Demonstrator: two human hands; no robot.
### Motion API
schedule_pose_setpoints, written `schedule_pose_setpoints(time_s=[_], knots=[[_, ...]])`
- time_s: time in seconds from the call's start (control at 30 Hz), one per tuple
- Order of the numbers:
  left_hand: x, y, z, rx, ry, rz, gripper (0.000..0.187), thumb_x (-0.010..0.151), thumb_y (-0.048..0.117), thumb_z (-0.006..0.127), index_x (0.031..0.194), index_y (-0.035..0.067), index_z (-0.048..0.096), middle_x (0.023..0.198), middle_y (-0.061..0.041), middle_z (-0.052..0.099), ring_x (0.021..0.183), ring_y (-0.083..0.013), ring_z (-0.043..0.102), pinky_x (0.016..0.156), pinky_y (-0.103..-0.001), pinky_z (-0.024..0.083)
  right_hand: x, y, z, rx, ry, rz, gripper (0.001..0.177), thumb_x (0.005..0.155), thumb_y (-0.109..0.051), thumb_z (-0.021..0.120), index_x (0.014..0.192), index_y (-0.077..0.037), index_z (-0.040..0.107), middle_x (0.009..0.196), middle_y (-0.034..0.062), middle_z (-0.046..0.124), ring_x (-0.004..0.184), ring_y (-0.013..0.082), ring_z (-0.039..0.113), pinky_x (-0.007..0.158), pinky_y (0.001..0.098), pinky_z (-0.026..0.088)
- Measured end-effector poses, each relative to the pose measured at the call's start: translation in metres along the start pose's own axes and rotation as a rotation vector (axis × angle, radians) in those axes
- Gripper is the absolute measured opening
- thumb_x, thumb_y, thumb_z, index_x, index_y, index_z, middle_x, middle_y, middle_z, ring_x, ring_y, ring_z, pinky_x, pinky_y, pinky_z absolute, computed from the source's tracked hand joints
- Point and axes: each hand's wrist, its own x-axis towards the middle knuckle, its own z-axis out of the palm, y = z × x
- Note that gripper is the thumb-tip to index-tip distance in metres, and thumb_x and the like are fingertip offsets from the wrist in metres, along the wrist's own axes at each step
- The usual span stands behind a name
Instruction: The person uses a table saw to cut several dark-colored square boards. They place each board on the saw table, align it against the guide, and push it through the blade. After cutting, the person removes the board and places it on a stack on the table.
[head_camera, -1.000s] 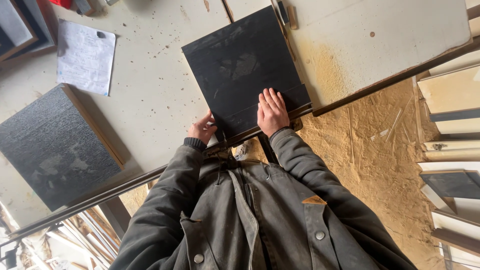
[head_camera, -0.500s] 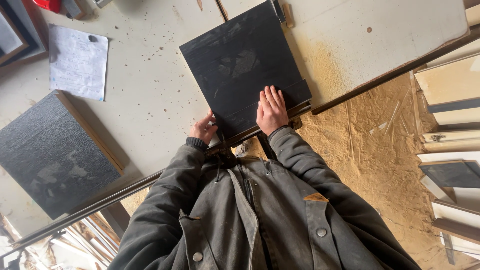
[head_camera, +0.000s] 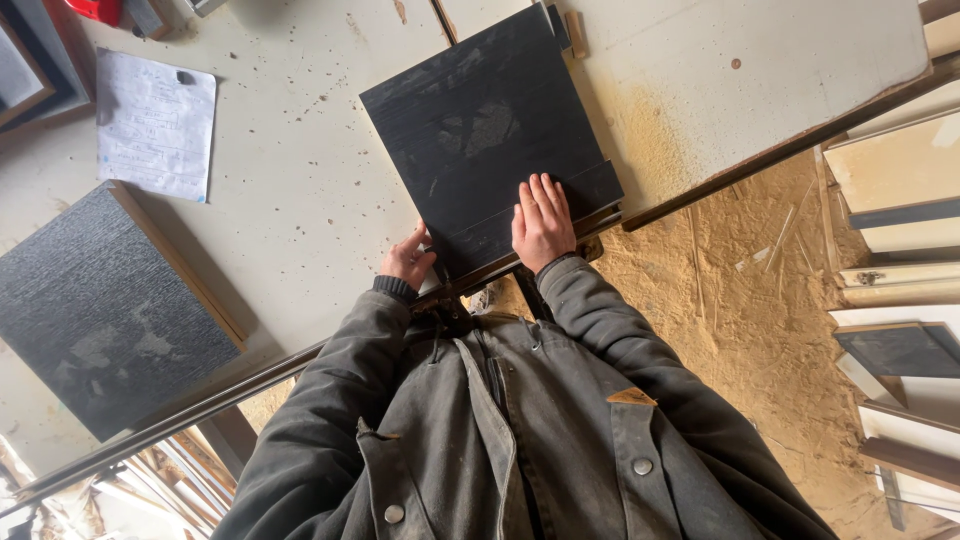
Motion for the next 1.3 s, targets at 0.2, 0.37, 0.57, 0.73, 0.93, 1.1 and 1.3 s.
schedule_pose_setpoints(time_s=[0.2, 0.37, 0.57, 0.73, 0.93, 1.1, 1.3], knots=[[-0.002, 0.008, 0.001, 0.0, 0.04, -0.055, 0.069, 0.086, 0.008, 0.074, 0.151, 0.017, 0.051, 0.111, -0.005, 0.076, 0.079, -0.0214, 0.074, 0.076, -0.035, 0.059, 0.008, -0.006, -0.014, 0.015, -0.036, -0.221, 0.033, 0.102, -0.021, 0.069, 0.129, -0.001, 0.072, 0.137, 0.0171, 0.069, 0.135, 0.0317, 0.058, 0.12, 0.0496, 0.04], [-0.008, -0.011, 0.018, 0.034, 0.176, 0.041, 0.052, 0.086, 0.011, 0.076, 0.136, 0.016, 0.067, 0.109, -0.006, 0.078, 0.083, -0.0221, 0.075, 0.076, -0.035, 0.06, 0.007, -0.005, -0.01, 0.061, -0.054, -0.172, 0.029, 0.103, -0.025, 0.072, 0.121, -0.003, 0.075, 0.132, 0.0128, 0.071, 0.132, 0.0285, 0.061, 0.119, 0.0468, 0.043], [-0.017, -0.006, 0.029, 0.078, 0.261, -0.03, 0.048, 0.088, 0.013, 0.075, 0.135, 0.017, 0.068, 0.111, -0.008, 0.077, 0.083, -0.0236, 0.074, 0.076, -0.036, 0.059, 0.005, -0.003, -0.006, 0.075, -0.038, -0.159, 0.029, 0.104, -0.027, 0.069, 0.117, -0.003, 0.078, 0.128, 0.0136, 0.073, 0.13, 0.0282, 0.063, 0.118, 0.0461, 0.043], [-0.017, 0.001, 0.035, 0.069, 0.293, -0.041, 0.048, 0.091, 0.013, 0.071, 0.138, 0.017, 0.067, 0.115, -0.01, 0.075, 0.086, -0.0251, 0.073, 0.077, -0.036, 0.058, 0.005, -0.004, -0.008, 0.088, -0.033, -0.147, 0.029, 0.104, -0.026, 0.069, 0.115, -0.002, 0.078, 0.127, 0.0142, 0.074, 0.13, 0.0278, 0.063, 0.117, 0.0461, 0.044], [-0.021, 0.016, 0.035, 0.07, 0.302, 0.004, 0.038, 0.107, 0.019, 0.056, 0.142, 0.005, 0.061, 0.12, -0.022, 0.071, 0.108, -0.0364, 0.069, 0.09, -0.042, 0.055, 0.004, -0.003, -0.006, 0.09, -0.011, -0.136, 0.027, 0.105, -0.025, 0.068, 0.114, -0.002, 0.079, 0.126, 0.0133, 0.074, 0.13, 0.0273, 0.064, 0.117, 0.0455, 0.044], [-0.019, -0.016, 0.042, 0.362, 0.271, 0.275, 0.055, 0.114, 0.027, 0.033, 0.153, -0.009, 0.049, 0.134, -0.028, 0.064, 0.118, -0.0434, 0.061, 0.1, -0.046, 0.048, 0.003, -0.001, -0.003, 0.106, -0.006, -0.133, 0.027, 0.105, -0.025, 0.068, 0.114, -0.002, 0.079, 0.126, 0.013, 0.074, 0.129, 0.0273, 0.064, 0.117, 0.045, 0.044], [-0.024, 0.057, 0.042, 0.146, 0.343, -0.082, 0.063, 0.112, 0.047, 0.031, 0.145, -0.002, 0.054, 0.145, -0.024, 0.058, 0.133, -0.0393, 0.053, 0.113, -0.044, 0.039, -0.001, 0.002, 0.003, 0.112, 0.003, -0.13, 0.026, 0.106, -0.024, 0.067, 0.114, -0.003, 0.08, 0.126, 0.0127, 0.074, 0.129, 0.0267, 0.064, 0.117, 0.0446, 0.043]])
